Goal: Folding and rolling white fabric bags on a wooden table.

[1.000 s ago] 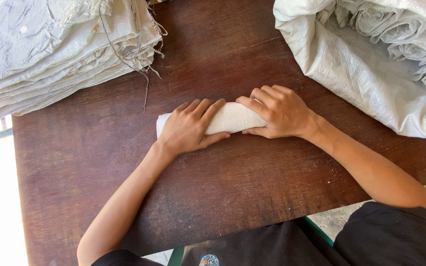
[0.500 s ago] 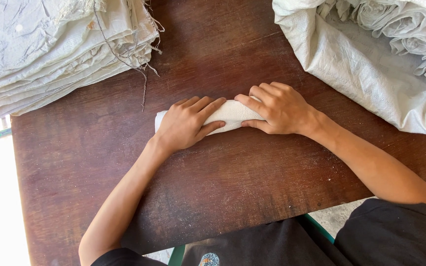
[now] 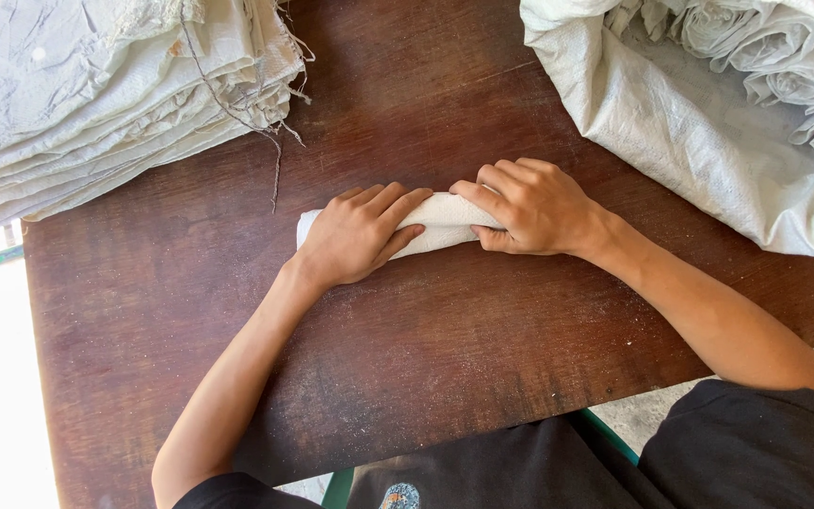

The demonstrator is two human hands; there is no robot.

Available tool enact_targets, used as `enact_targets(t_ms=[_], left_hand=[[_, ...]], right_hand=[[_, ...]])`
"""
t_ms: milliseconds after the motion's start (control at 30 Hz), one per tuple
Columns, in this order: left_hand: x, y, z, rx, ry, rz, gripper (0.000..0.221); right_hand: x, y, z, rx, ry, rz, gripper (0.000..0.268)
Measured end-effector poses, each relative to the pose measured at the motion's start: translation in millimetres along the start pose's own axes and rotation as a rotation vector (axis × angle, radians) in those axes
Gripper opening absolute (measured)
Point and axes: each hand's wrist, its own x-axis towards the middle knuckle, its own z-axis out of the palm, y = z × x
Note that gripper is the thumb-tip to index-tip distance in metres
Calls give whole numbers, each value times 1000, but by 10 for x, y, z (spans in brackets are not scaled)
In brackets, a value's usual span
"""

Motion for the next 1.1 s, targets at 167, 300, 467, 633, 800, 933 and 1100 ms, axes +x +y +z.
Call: enact_targets(t_ms=[167,300,467,633,800,933,1100], left_hand=[[0,3,-3,3,-6,-26,39],[10,29,-41,-27,-44,-98,47],[-9,31,-31,-20,-12,-71,48],[-8,42,-18,1,16,-43,47],[-4,34,-11,19,8,-56,48],[-1,35,-3,12,3,-65,48],[-7,24,17,20,10,-67,47]], right_hand=[[9,-3,-41,23,-15,21,52],[23,-29,-71,10,-33,26,59],[29,-93,-51,-12,16,71,54],[11,-89,-16,-60,37,85,51],[0,-2,-44,2,37,11,55],[15,21,-123,102,-20,-12,59],[19,3,-138,101,-59,35,62]])
